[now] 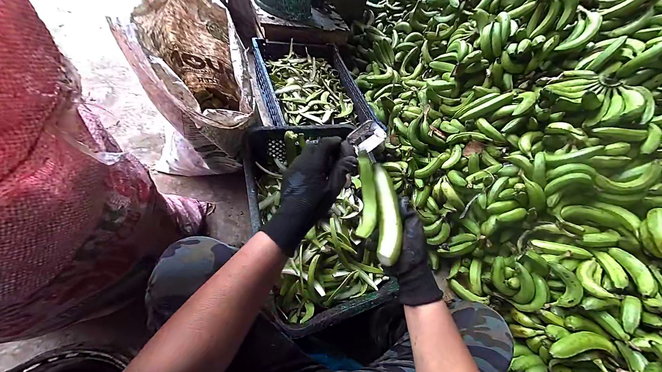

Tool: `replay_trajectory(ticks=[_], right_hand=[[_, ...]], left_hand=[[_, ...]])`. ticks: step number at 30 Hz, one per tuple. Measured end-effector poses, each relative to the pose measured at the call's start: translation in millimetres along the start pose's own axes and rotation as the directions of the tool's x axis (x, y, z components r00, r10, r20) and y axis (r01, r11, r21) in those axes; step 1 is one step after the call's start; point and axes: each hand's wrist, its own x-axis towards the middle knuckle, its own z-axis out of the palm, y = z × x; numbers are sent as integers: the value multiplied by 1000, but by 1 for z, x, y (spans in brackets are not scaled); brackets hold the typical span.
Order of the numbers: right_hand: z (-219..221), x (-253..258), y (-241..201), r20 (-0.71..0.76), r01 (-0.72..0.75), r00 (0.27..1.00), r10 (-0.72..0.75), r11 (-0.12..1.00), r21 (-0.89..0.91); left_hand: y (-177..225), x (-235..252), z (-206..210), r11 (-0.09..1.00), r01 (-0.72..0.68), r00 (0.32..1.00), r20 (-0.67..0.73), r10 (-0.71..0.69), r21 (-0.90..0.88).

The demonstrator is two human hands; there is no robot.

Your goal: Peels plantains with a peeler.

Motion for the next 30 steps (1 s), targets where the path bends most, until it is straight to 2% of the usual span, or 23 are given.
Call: replay_trajectory(ticks=[3, 6, 9, 11, 12, 14, 16, 17, 19, 21, 24, 26, 28, 30], right_hand=[[-15, 9, -16, -20, 58, 998, -57, 998, 29], [-21, 17, -36, -71, 200, 977, -200, 980, -7], [-26, 18, -33, -14, 334, 941, -337, 938, -94], [-25, 12, -22, 93, 314, 948, -306, 945, -92], [-22, 12, -15, 135, 240, 963, -233, 970, -36], [-16, 8, -5, 204, 89, 976, -83, 996, -20], [-13, 5, -6, 219, 38, 975, -17, 995, -92], [-12, 7, -10, 210, 55, 977, -28, 990, -126], [-17, 12, -20, 169, 156, 978, -124, 968, -195], [-19, 22, -32, 51, 220, 975, -214, 958, -186], [-12, 31, -54, -84, 373, 901, -427, 857, -357], [-7, 36, -63, -133, 397, 856, -499, 801, -448], [-10, 36, -62, -58, 384, 892, -448, 820, -425], [-14, 33, -52, 74, 290, 957, -281, 908, -301]], left_hand=[[5, -16, -8, 986, -62, 988, 132, 83, -154], [13, -44, 2, 938, -143, 931, 279, 236, -315], [12, -56, 17, 933, -215, 888, 340, 310, -288], [8, -46, 19, 945, -270, 909, 276, 313, -185], [4, -37, 19, 954, -277, 933, 206, 295, -115], [-5, -20, 13, 985, -170, 979, 106, 172, -31], [-9, -8, 4, 996, -71, 997, 11, 72, -53], [-8, -7, 0, 994, -54, 999, -1, 55, -93], [-3, -17, -3, 982, -67, 995, 63, 79, -176], [4, -33, 5, 957, -112, 978, 141, 155, -269], [13, -56, 24, 936, -174, 945, 215, 246, -308], [19, -60, 31, 941, -192, 941, 220, 257, -278], [19, -51, 34, 953, -203, 945, 209, 250, -224], [11, -33, 35, 968, -187, 963, 164, 214, -165]])
